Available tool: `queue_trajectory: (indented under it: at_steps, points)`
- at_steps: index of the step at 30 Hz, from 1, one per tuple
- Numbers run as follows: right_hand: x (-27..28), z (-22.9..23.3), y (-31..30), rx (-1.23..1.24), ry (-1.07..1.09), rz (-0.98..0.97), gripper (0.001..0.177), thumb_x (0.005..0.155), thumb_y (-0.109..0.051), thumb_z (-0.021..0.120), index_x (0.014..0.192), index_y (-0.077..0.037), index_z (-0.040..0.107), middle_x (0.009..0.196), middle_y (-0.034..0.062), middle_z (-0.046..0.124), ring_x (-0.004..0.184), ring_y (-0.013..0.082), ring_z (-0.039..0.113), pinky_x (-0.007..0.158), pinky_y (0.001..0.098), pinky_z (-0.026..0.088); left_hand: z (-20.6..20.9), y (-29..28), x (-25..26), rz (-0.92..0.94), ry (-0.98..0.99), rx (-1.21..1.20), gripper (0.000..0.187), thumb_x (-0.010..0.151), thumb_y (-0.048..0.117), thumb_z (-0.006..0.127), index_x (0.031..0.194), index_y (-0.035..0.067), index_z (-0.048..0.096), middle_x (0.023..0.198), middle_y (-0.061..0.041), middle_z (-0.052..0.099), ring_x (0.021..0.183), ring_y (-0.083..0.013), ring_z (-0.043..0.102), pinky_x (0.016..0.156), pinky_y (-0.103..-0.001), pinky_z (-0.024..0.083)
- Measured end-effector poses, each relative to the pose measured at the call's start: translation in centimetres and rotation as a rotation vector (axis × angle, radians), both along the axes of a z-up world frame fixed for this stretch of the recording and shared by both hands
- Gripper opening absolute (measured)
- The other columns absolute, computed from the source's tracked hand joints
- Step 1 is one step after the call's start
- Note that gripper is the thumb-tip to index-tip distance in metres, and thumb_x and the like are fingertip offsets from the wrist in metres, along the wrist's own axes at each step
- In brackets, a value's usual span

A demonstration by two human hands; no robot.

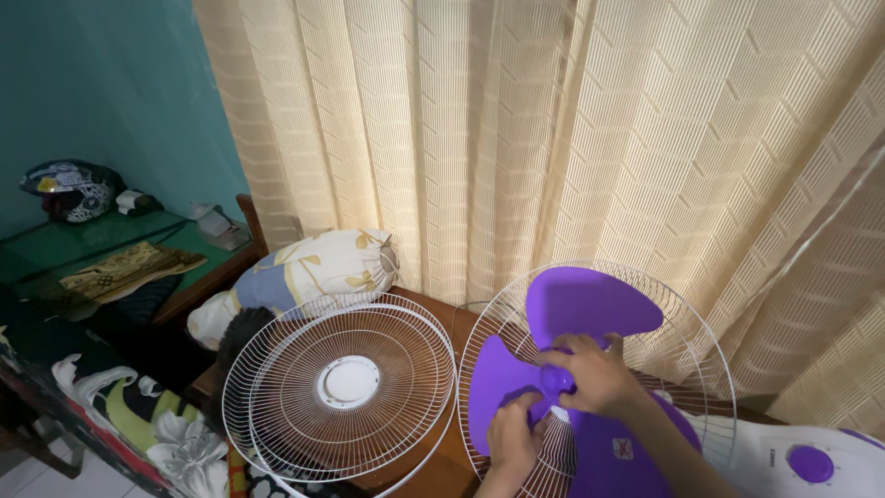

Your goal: The person disassembles a purple and white electric fan by removing the front grille, fan blades, and central hub. They then reassemble the fan by reattaching the hub, blades, and front grille in sequence.

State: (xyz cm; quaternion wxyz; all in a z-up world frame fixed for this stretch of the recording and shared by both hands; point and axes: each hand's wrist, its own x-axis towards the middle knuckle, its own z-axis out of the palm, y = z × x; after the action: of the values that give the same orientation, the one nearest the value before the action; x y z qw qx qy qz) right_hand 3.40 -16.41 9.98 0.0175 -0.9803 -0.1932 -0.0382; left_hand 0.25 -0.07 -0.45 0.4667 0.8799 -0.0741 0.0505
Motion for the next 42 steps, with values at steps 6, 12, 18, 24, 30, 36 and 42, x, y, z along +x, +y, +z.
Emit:
queue_trajectory:
  at_steps: [6,12,18,24,30,36,42]
  points:
    - [0.2,-0.2,0.2,-0.024,0.102,-0.077,0.058,0.072,-0.027,0.082,0.127,-0.032,0.065,0.131,-0.006,0.056,0.133,0.0136,0.047,0.115,0.0628,0.017,0.4,0.1,-0.1,-0.005,0.022,0.009,0.041,0.079,0.011,0.083,0.118,0.016,0.072,0.109,-0.014,0.074,0.101,-0.0334,0.07,0.09,-0.044,0.053]
    - [0.1,0.1,0.3,0.196,0.059,-0.05,0.048,0.07,-0.033,0.086,0.111,-0.022,0.066,0.109,-0.0043,0.067,0.118,0.0153,0.061,0.11,0.0567,0.027,0.2,0.2,0.0,-0.014,0.037,0.009,0.039,0.08,0.015,0.083,0.118,0.016,0.072,0.103,-0.015,0.073,0.096,-0.0332,0.07,0.086,-0.044,0.054]
    - [1.4,-2.8,0.6,0.77,0.165,0.08,0.035,0.082,-0.028,0.082,0.107,-0.01,0.064,0.091,0.0044,0.075,0.087,0.0152,0.075,0.081,0.0306,0.058,-2.2,1.2,1.8,-0.156,0.076,-0.414,0.048,0.097,0.029,0.074,0.135,0.009,0.052,0.11,-0.012,0.074,0.094,-0.0202,0.075,0.081,-0.032,0.062]
    - [2.9,-6.6,4.4,1.216,0.553,0.027,0.031,0.096,-0.03,0.063,0.117,-0.007,0.065,0.097,0.0031,0.074,0.081,0.0129,0.074,0.071,0.0254,0.055,-4.2,5.1,2.5,-0.013,-0.082,-0.74,0.037,0.097,0.017,0.062,0.132,0.006,0.059,0.108,-0.009,0.076,0.087,-0.0137,0.075,0.077,-0.026,0.06]
    - [4.1,-9.0,11.2,1.298,0.869,-0.036,0.037,0.098,-0.034,0.059,0.124,-0.007,0.064,0.103,0.0052,0.075,0.083,0.0143,0.077,0.069,0.0234,0.056,-4.9,14.3,2.2,0.179,-0.036,-0.513,0.028,0.094,0.019,0.067,0.117,0.007,0.075,0.092,-0.01,0.078,0.075,-0.0181,0.062,0.067,-0.031,0.048]
    - [5.9,-12.4,19.1,1.347,1.048,0.022,0.04,0.098,-0.031,0.058,0.128,-0.006,0.061,0.102,0.0078,0.076,0.082,0.0175,0.078,0.06,0.0242,0.053,-5.5,24.9,0.7,0.347,-0.152,-0.429,0.031,0.096,0.031,0.068,0.112,0.006,0.072,0.093,-0.006,0.078,0.084,-0.0139,0.073,0.076,-0.028,0.057]
    - [7.2,-17.1,26.9,1.107,0.879,0.188,0.035,0.098,-0.027,0.065,0.122,-0.002,0.067,0.1,0.0098,0.077,0.083,0.0193,0.076,0.064,0.0262,0.055,-5.4,29.2,-1.4,0.439,-0.057,-0.391,0.026,0.094,0.025,0.067,0.109,0.004,0.071,0.087,-0.008,0.077,0.076,-0.0187,0.072,0.069,-0.036,0.057]
